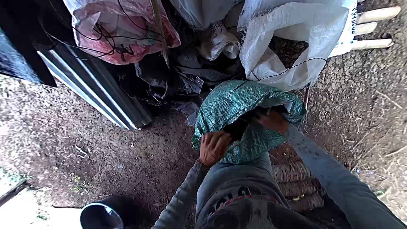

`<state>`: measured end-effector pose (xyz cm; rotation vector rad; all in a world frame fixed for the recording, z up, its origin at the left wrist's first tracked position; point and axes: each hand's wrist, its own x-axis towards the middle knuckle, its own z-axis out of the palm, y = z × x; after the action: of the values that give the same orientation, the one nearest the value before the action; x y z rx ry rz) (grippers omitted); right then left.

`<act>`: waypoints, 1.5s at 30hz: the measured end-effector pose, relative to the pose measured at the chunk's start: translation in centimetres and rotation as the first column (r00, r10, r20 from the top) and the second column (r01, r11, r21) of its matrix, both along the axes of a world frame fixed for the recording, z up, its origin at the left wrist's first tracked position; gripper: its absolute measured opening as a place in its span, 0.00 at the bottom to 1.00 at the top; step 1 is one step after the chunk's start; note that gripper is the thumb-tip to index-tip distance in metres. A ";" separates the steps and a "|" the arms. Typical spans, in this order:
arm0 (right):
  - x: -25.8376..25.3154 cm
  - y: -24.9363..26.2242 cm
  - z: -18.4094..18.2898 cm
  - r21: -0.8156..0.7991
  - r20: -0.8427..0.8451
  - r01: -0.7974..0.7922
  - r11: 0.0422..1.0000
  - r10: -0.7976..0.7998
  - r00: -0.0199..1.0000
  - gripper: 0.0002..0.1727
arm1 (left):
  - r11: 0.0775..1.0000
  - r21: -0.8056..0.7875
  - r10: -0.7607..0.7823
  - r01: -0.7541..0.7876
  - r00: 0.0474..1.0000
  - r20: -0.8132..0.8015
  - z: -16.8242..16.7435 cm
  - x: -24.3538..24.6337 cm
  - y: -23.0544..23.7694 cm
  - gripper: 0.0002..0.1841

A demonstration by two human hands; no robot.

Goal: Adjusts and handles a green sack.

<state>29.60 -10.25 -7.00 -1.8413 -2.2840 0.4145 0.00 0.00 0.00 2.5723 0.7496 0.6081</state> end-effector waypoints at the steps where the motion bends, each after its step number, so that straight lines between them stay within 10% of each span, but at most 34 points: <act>1: -0.4 0.3 0.1 -0.086 -0.003 0.036 0.996 -0.037 0.999 0.17 | 0.997 -0.008 0.079 -0.080 0.992 -0.098 0.6 -0.4 0.5 0.17; 4: -1.2 -0.2 1.2 -0.158 -0.055 0.150 0.976 -0.160 0.986 0.17 | 0.983 -0.152 0.024 -0.102 0.895 -0.445 0.2 1.0 1.3 0.25; 7: -4.0 0.1 1.7 0.101 -0.180 0.089 0.991 -0.070 0.981 0.16 | 0.974 -0.226 -0.081 -0.009 0.918 -0.388 -1.8 1.4 1.3 0.08; 12: -12.4 1.2 1.2 0.028 -0.496 -0.142 0.989 0.137 0.858 0.14 | 0.838 -0.538 -0.084 -0.090 0.953 -0.291 -0.3 -0.3 3.0 0.08; 19: -9.2 1.1 -0.7 -0.017 -0.426 -0.224 0.974 0.196 0.884 0.20 | 0.888 -0.456 -0.075 -0.062 0.958 -0.276 0.2 -0.8 2.9 0.09; 24: -8.5 2.0 -0.8 -0.108 -0.382 -0.136 0.985 0.086 0.920 0.20 | 0.968 -0.081 -0.243 0.236 0.966 -0.090 -0.5 -0.8 -1.6 0.10; 28: -7.3 1.1 0.4 -0.160 -0.355 -0.086 0.983 0.024 0.935 0.18 | 0.813 -0.550 -0.416 0.192 0.852 -0.318 -0.1 1.4 -4.0 0.34; 34: -5.1 1.1 3.3 -0.283 -0.329 0.026 0.959 -0.123 0.936 0.16 | 0.667 -0.745 -0.419 -0.020 0.817 -0.397 0.2 3.1 -3.0 0.14; 45: -4.1 1.0 5.8 -0.356 -0.174 0.101 0.929 -0.171 0.970 0.10 | 1.000 -0.010 -0.025 0.025 0.999 -0.023 1.7 0.8 0.0 0.18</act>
<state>25.47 -9.24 -1.20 -1.9889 -2.0309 0.9859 0.76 0.00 1.72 2.5801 0.7247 0.5662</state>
